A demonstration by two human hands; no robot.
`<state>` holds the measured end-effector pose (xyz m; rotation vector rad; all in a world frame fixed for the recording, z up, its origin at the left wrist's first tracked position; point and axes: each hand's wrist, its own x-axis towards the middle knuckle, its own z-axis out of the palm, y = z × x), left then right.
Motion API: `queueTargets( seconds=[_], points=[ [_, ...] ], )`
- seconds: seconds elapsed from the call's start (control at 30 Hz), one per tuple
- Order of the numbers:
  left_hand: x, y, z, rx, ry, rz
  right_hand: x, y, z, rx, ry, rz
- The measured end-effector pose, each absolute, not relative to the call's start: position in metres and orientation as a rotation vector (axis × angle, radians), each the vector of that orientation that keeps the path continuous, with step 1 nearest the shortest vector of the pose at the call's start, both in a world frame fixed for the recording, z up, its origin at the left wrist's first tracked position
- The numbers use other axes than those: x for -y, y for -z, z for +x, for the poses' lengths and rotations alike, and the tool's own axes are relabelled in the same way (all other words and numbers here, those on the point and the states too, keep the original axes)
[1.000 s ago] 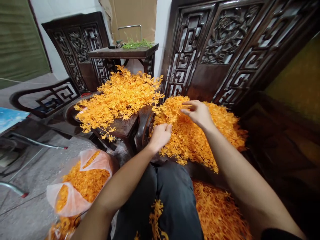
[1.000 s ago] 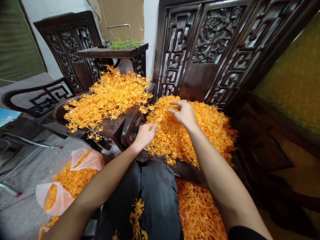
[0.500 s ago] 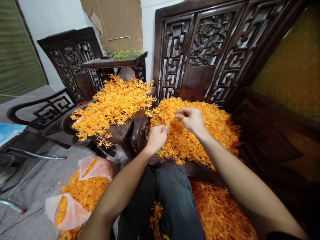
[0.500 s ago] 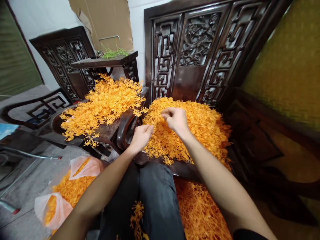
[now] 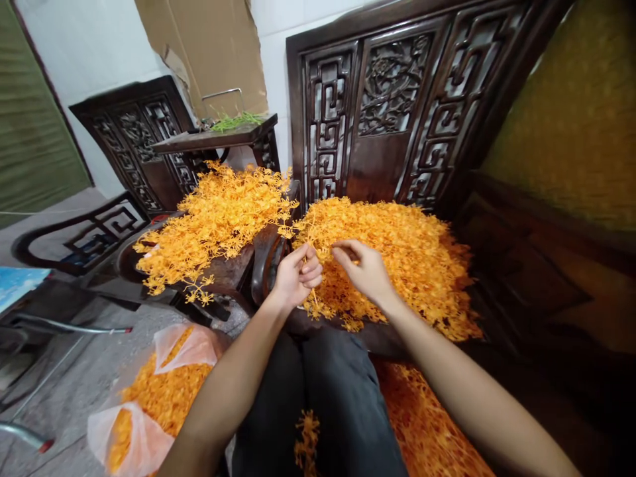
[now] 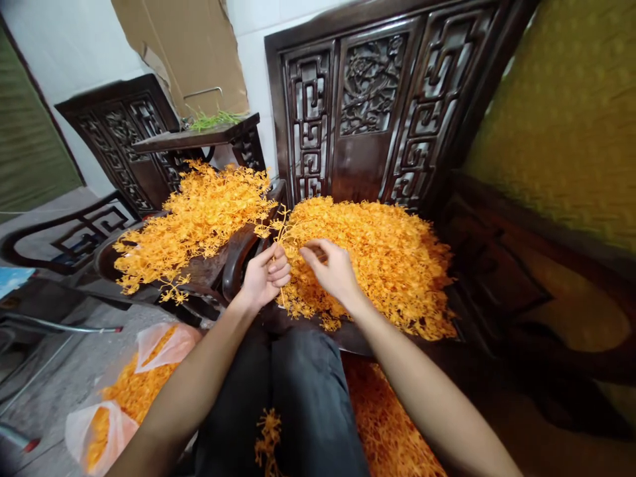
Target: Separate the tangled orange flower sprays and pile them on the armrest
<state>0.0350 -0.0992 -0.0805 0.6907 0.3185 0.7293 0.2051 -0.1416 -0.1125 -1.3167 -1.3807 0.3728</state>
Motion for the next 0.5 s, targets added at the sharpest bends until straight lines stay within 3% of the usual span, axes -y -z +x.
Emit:
queueTargets(
  seconds=[0.13,0.37,0.5],
  points=[
    [0.105,0.076,0.035,-0.285,-0.681,0.681,0.148,0.109,0.183,1.172,-0.606,-1.130],
    [0.113,0.071,0.029,-0.285,-0.621,0.637,0.091,0.129,0.244,0.497,-0.516,-1.005],
    [0.105,0.072,0.019,-0.250,-0.670,0.566,0.095,0.135,0.265,0.697,-0.512,-1.165]
  ],
)
